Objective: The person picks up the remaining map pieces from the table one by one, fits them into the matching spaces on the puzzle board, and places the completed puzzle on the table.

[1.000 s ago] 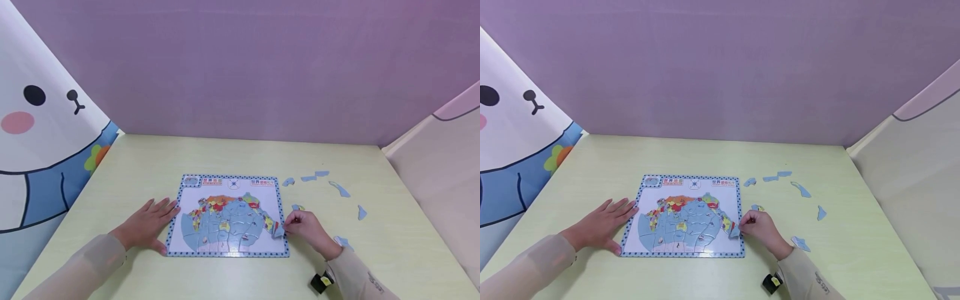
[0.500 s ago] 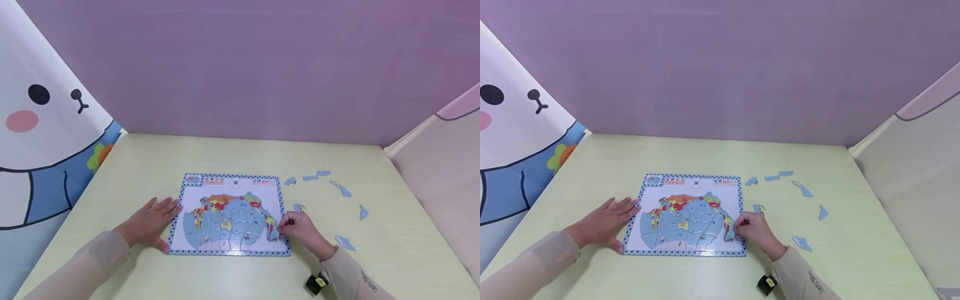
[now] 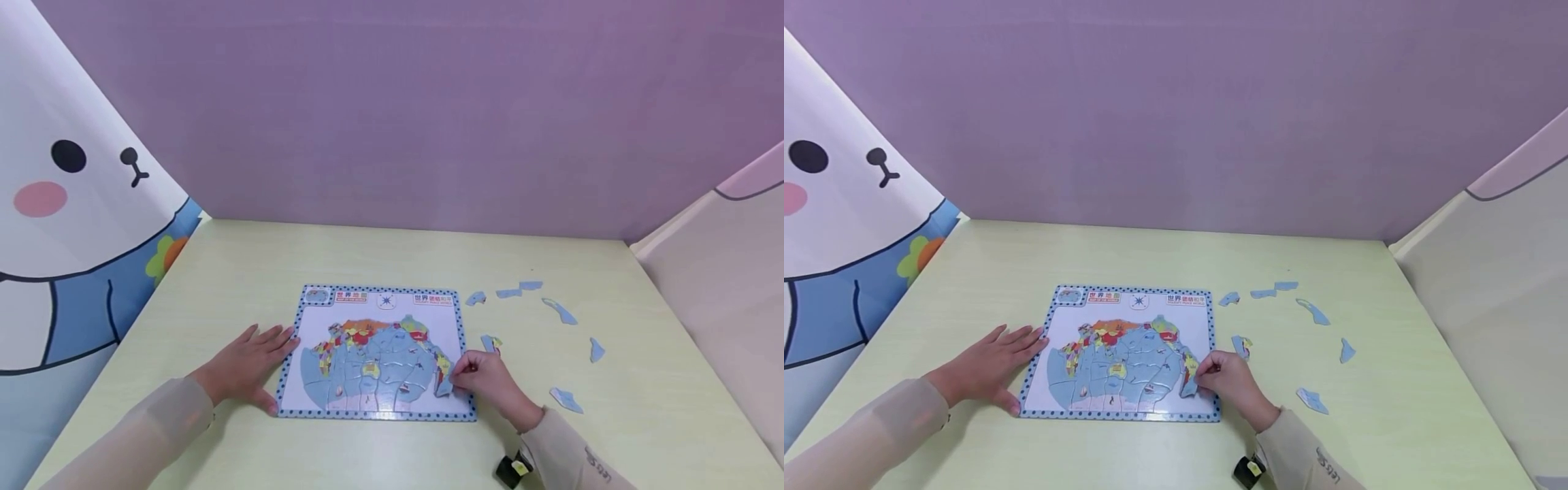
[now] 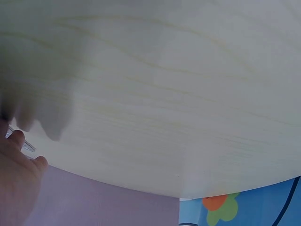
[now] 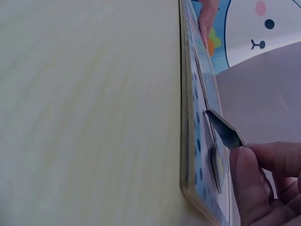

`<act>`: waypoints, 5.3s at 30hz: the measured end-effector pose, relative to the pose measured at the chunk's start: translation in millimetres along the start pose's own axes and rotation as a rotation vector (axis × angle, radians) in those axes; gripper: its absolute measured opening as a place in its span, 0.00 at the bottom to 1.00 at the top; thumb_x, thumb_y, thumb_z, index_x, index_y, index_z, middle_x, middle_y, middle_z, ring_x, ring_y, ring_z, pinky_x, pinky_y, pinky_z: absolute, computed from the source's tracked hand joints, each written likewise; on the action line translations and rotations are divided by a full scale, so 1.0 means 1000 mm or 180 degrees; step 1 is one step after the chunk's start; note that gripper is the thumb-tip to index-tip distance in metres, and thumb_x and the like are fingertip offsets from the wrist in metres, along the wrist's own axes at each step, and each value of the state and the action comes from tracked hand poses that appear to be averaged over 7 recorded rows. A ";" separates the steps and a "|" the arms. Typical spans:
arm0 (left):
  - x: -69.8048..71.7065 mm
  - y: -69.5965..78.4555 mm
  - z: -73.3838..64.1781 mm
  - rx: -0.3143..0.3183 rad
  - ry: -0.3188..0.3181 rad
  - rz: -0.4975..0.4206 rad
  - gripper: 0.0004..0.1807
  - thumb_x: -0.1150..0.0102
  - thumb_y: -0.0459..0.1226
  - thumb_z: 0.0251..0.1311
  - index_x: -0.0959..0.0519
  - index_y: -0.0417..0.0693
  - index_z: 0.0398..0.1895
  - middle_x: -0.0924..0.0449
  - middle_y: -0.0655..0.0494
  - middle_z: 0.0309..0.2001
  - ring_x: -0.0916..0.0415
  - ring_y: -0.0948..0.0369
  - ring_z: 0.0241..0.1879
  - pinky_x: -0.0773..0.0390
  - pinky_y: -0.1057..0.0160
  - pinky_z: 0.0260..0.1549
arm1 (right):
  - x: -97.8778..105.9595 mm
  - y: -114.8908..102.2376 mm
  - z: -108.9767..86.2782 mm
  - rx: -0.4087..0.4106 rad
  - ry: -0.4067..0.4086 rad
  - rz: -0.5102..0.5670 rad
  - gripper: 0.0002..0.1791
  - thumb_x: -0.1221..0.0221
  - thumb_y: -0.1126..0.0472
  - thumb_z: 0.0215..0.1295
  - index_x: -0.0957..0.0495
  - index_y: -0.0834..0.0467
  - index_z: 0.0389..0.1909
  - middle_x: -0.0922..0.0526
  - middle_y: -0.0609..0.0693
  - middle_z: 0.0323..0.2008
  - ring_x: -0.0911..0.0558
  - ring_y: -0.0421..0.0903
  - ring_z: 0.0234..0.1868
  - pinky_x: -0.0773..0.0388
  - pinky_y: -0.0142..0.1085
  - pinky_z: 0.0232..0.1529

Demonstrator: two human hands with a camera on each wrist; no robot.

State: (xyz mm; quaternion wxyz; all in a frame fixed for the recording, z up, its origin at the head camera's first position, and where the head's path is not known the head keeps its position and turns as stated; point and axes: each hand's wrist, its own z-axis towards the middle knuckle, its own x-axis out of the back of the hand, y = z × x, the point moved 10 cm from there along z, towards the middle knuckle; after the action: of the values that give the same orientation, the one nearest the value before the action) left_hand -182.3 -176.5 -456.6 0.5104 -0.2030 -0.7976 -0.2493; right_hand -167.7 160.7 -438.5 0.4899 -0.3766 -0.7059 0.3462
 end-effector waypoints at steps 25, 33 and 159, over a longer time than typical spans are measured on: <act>0.000 -0.001 -0.001 0.0058 0.0019 -0.0081 0.65 0.38 0.72 0.34 0.42 0.40 0.72 0.47 0.41 0.72 0.52 0.39 0.71 0.55 0.33 0.64 | -0.013 -0.006 -0.004 0.0081 -0.0202 -0.0623 0.06 0.34 0.72 0.52 0.18 0.64 0.32 0.21 0.47 0.24 0.24 0.41 0.26 0.24 0.29 0.26; 0.001 0.000 -0.002 0.0109 -0.0015 -0.0148 0.65 0.37 0.71 0.33 0.42 0.41 0.72 0.47 0.42 0.73 0.53 0.40 0.71 0.55 0.33 0.64 | -0.026 -0.015 -0.005 0.0166 -0.0429 -0.1351 0.15 0.29 0.68 0.48 0.16 0.63 0.39 0.25 0.45 0.23 0.29 0.42 0.27 0.31 0.30 0.26; -0.004 -0.004 -0.002 0.0179 -0.0072 -0.0232 0.67 0.40 0.75 0.31 0.41 0.42 0.72 0.47 0.43 0.73 0.53 0.40 0.71 0.49 0.31 0.61 | 0.141 0.058 -0.055 0.0019 -0.0136 -0.2266 0.23 0.29 0.58 0.49 0.18 0.65 0.45 0.18 0.47 0.32 0.22 0.45 0.34 0.24 0.42 0.33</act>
State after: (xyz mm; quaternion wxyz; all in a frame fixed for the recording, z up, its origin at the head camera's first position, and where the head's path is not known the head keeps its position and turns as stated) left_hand -181.7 -181.2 -460.1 0.4974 -0.1622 -0.8169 -0.2429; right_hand -137.9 317.9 -411.7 0.5661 -0.0983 -0.8019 0.1637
